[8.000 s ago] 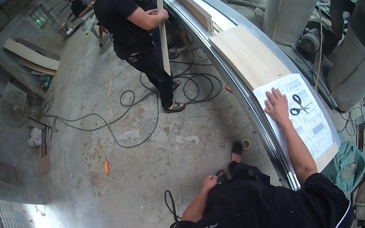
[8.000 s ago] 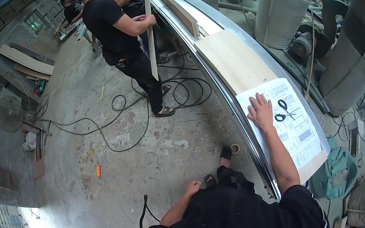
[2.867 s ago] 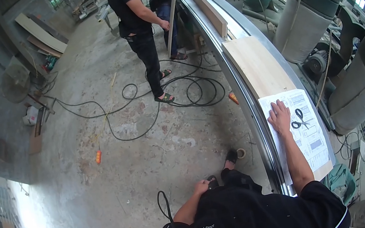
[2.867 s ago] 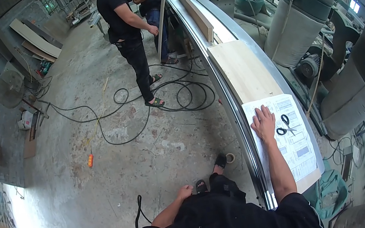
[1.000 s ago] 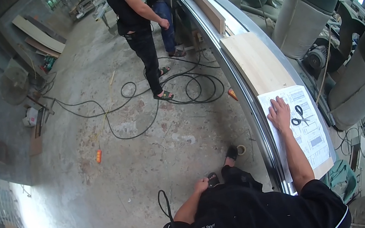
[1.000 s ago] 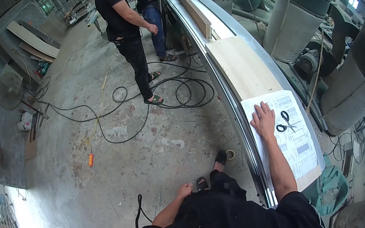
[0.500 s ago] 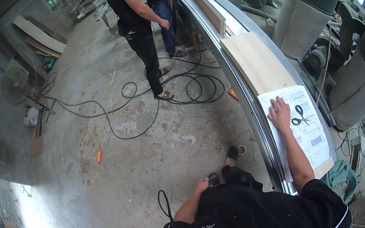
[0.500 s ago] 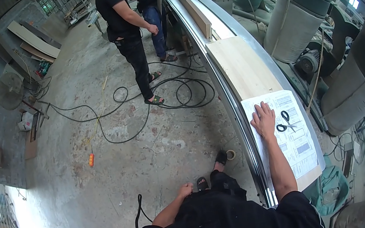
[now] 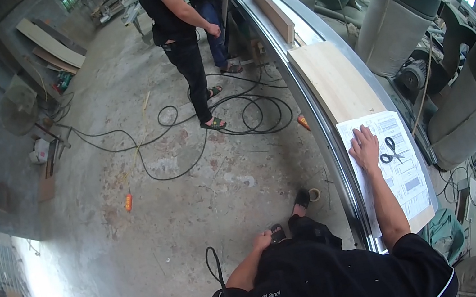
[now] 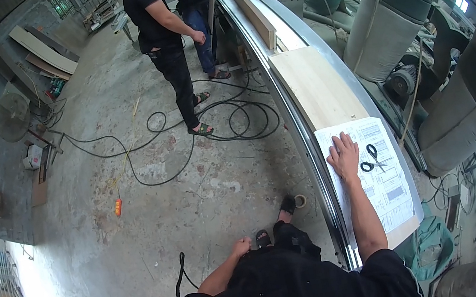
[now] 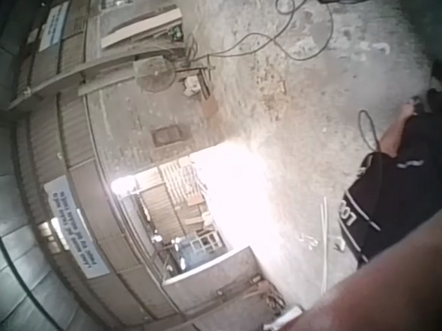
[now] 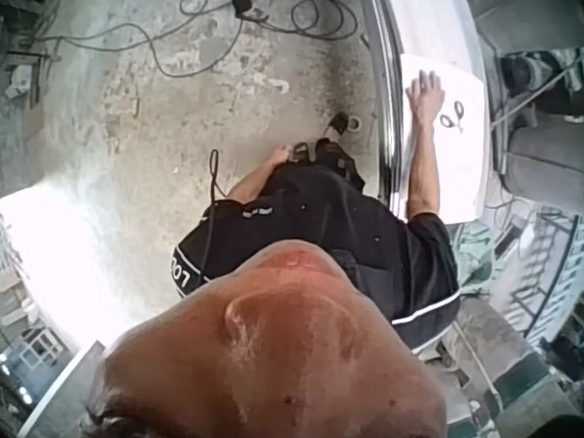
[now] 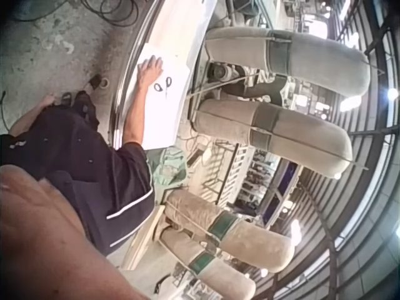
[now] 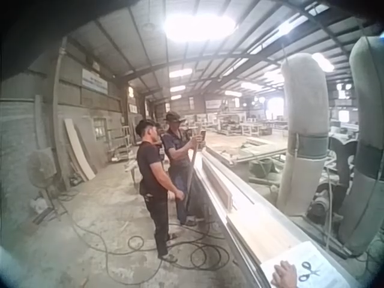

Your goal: Assembling, positioning, and marking components of a large aluminum frame structure using wooden blocks and a marker.

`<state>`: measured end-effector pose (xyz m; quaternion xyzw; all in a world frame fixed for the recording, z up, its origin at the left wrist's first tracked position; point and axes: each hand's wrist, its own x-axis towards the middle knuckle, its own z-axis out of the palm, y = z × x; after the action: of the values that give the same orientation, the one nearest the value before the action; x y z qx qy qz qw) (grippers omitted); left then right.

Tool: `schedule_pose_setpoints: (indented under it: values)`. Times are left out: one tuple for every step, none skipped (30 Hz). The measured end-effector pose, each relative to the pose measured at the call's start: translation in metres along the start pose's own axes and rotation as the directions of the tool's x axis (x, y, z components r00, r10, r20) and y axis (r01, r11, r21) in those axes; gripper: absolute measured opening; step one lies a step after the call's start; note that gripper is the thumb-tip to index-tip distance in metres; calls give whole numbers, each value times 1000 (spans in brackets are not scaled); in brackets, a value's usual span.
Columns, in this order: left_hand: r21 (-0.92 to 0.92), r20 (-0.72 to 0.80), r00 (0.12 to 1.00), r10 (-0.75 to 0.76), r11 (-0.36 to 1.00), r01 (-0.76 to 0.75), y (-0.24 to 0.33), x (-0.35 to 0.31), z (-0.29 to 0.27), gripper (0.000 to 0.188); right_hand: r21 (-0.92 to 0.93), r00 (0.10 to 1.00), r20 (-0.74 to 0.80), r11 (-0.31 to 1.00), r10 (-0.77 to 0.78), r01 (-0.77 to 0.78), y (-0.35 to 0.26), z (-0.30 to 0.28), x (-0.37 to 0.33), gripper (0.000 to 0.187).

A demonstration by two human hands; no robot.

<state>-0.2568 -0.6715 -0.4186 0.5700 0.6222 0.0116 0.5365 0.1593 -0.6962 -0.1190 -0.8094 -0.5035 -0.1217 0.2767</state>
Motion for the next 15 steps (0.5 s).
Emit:
schedule_pose_setpoints:
  values:
    - [-1,-1,1000,0,1000,0,-1,0,0,51,-1,999,-29,1000,-18,18,0,1,0,41]
    - [-8,-4,1000,-4,1000,4,-1,0,1,51,-2,998,-58,999,-36,36,1,2,0,41]
    - [-15,-7,1000,-9,1000,8,-1,1,1,51,-1,998,-58,999,-37,37,0,2,0,41]
    - [-16,-8,1000,-9,1000,9,-1,0,1,51,1,999,-33,1000,-22,22,-1,2,0,41]
    - [-25,-15,1000,-7,1000,7,-2,0,1,51,2,1000,-9,1000,-7,7,-2,2,1,40]
    - [-31,-19,1000,-3,1000,2,0,-1,1,51,0,1000,-11,1000,-4,4,0,1,0,40]
    - [-28,-17,1000,0,1000,0,2,-2,1,51,3,1000,-13,1000,-1,1,1,1,0,40]
    - [-35,-9,1000,2,999,-2,4,-3,1,51,5,1000,-16,1000,2,-2,3,1,0,40]
    - [-46,-6,1000,0,999,-1,2,-2,1,51,7,1000,-16,1000,1,-1,2,0,0,40]
    - [-46,-7,1000,0,999,-1,1,-1,1,51,2,1000,-13,1000,1,-1,0,0,0,40]
    - [-58,6,1000,-10,998,10,0,0,1,51,-4,1000,-10,1000,1,-1,-1,-1,0,40]
    - [-70,18,1000,-20,997,21,-2,2,2,52,-3,1000,-11,1000,0,0,-1,-1,0,40]
    - [-70,17,1000,-20,997,21,-4,4,2,52,0,1000,-13,1000,-4,4,-1,-1,0,40]
    - [-33,-2,1000,13,999,-13,-6,6,1,47,4,1000,-15,1000,-9,9,-2,-1,0,40]
    - [4,-20,999,45,999,-44,-9,8,1,43,5,1000,-15,1000,-10,10,-2,-1,0,40]
